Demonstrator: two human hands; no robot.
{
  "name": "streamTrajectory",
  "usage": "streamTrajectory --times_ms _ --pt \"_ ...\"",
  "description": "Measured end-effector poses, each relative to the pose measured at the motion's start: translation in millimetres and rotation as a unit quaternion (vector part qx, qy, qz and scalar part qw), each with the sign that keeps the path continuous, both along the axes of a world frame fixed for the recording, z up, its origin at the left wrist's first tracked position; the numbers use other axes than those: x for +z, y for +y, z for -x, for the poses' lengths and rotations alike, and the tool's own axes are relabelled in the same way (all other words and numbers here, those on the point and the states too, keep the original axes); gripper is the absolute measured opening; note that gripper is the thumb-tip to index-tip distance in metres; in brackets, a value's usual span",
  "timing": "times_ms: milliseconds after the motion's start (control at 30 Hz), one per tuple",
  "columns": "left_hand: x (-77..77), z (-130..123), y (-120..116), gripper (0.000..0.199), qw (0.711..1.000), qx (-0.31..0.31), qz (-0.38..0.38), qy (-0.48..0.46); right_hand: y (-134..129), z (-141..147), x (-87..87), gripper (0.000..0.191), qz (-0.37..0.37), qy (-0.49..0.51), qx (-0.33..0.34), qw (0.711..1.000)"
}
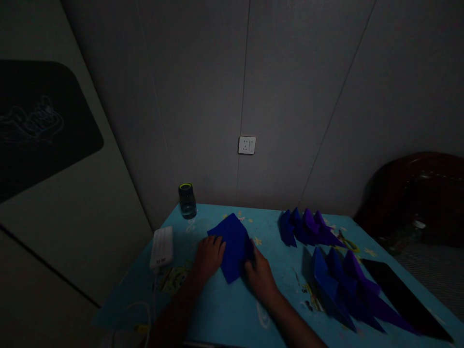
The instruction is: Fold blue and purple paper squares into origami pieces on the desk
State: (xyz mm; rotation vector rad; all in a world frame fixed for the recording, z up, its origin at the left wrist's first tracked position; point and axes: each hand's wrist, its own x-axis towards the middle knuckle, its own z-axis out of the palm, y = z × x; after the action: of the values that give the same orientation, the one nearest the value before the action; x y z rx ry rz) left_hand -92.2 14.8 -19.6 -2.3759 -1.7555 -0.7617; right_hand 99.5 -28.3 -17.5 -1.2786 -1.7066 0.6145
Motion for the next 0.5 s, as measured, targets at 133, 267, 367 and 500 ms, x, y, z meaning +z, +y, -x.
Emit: streamTrajectory --times_ms 133,267,367,500 --pt "3.7 2 -1 0.032 1.000 -0.003 -0.009 -0.027 14 -36 16.7 0.047 0.039 0.048 -0.020 0.998" --pt "-1.3 3 3 0.036 0.995 0.001 -0.006 -0.103 27 -65 19.8 0.036 0.047 0.070 -0.036 0.996" --pt "-7.2 1 8 0.044 0.977 0.018 0.016 -0.210 34 -78 13.2 0.036 0.069 0.127 -0.028 0.989" --pt "-7.9 -3 11 0.042 0.934 0.000 0.087 -0.347 35 -83 5.6 0.038 0.078 0.163 -0.004 0.984"
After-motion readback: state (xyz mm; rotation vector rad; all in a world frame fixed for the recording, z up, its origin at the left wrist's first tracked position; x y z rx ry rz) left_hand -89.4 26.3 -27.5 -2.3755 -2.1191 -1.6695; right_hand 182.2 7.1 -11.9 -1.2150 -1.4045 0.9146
